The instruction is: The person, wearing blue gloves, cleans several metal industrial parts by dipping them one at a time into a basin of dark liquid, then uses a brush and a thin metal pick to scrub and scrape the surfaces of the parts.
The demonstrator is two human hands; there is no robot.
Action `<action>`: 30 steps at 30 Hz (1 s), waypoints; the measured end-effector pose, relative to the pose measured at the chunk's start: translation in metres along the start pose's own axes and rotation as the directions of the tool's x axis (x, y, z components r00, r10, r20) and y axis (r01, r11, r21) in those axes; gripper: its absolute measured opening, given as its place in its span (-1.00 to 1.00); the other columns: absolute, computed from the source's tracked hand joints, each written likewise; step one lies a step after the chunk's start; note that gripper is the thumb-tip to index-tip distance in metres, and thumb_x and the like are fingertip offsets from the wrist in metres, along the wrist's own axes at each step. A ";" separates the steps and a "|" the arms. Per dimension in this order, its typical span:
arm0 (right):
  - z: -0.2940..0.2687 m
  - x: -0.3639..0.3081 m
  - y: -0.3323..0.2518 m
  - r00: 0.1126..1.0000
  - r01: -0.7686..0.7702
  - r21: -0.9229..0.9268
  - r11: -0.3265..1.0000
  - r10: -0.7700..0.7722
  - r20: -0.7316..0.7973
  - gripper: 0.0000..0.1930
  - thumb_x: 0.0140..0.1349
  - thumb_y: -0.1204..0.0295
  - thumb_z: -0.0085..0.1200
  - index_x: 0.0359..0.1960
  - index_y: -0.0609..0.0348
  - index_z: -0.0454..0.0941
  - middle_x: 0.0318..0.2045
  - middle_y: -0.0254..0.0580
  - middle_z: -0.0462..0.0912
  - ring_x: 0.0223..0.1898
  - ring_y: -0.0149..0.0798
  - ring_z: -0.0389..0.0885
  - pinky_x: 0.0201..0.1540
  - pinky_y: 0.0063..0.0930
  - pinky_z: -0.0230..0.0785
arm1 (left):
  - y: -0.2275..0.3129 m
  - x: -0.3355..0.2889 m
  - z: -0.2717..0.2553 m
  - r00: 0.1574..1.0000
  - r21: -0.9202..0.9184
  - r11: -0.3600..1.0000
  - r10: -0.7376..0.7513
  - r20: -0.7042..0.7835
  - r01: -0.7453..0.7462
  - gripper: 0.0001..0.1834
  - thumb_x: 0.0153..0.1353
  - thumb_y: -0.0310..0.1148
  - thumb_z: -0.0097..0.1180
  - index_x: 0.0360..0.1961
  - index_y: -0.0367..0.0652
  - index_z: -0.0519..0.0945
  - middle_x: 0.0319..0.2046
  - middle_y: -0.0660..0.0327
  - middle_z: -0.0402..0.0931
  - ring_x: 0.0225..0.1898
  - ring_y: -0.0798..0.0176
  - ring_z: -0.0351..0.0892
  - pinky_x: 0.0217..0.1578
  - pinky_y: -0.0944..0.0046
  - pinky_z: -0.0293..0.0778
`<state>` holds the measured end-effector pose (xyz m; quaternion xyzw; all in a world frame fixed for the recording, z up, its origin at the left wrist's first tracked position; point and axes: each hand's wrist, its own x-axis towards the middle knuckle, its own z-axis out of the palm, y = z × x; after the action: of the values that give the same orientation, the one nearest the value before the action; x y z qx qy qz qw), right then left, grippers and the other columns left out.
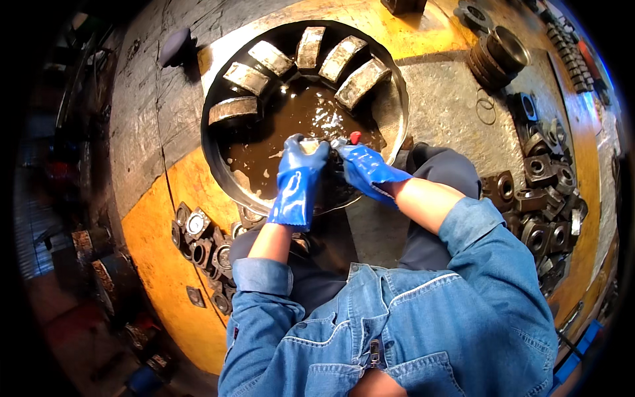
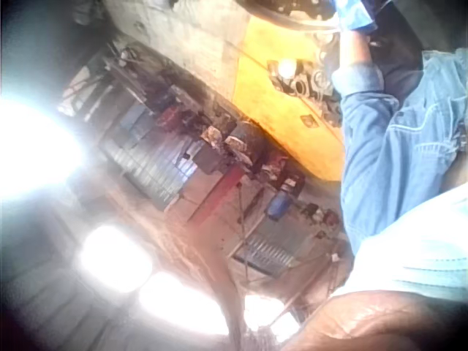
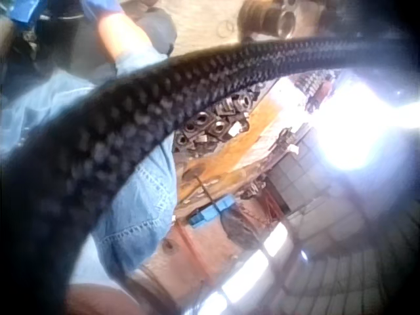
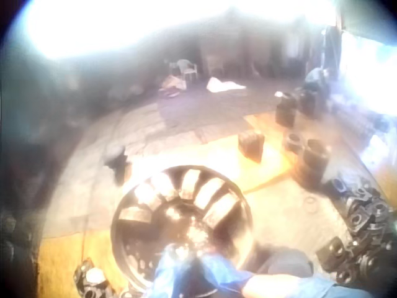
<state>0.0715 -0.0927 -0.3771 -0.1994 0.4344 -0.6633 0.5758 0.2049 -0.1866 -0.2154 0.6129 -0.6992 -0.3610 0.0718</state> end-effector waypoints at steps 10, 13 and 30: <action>0.078 -0.002 -0.052 0.853 -0.303 0.242 0.922 0.375 -0.362 -0.80 0.56 0.25 0.10 0.03 0.01 0.65 -0.25 -0.46 0.65 -0.26 -0.57 0.53 -0.19 -0.66 0.39 | 0.008 0.015 -0.001 0.998 0.112 0.993 0.031 0.060 -0.037 -0.02 0.03 0.17 0.46 0.38 -0.20 0.48 0.23 -0.17 0.59 0.24 -0.11 0.62 0.27 0.06 0.49; 0.098 -0.018 -0.077 0.854 -0.161 0.217 0.963 0.246 -0.458 -0.83 0.51 0.31 0.18 0.03 0.00 0.66 -0.21 -0.48 0.68 -0.24 -0.57 0.57 -0.20 -0.68 0.40 | 0.005 0.013 -0.003 0.986 0.057 0.985 0.162 0.030 -0.163 -0.02 0.04 0.14 0.48 0.41 -0.14 0.44 0.29 -0.17 0.53 0.28 -0.12 0.58 0.29 0.06 0.48; 0.128 -0.053 -0.102 0.712 0.702 -0.613 0.363 -0.396 0.581 -0.71 0.19 0.42 0.33 -0.02 -0.02 0.76 -0.16 -0.06 0.80 -0.10 0.05 0.78 -0.05 -0.15 0.65 | -0.127 0.022 -0.034 0.937 0.061 0.948 0.298 0.185 -0.313 -0.12 0.05 -0.51 0.43 0.43 -0.32 0.35 0.25 -0.18 0.57 0.31 -0.09 0.57 0.30 0.13 0.48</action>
<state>0.1226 -0.0916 -0.2128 -0.6808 0.4844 -0.5018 0.2240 0.3207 -0.2191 -0.2730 0.4656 -0.8050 -0.3657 0.0382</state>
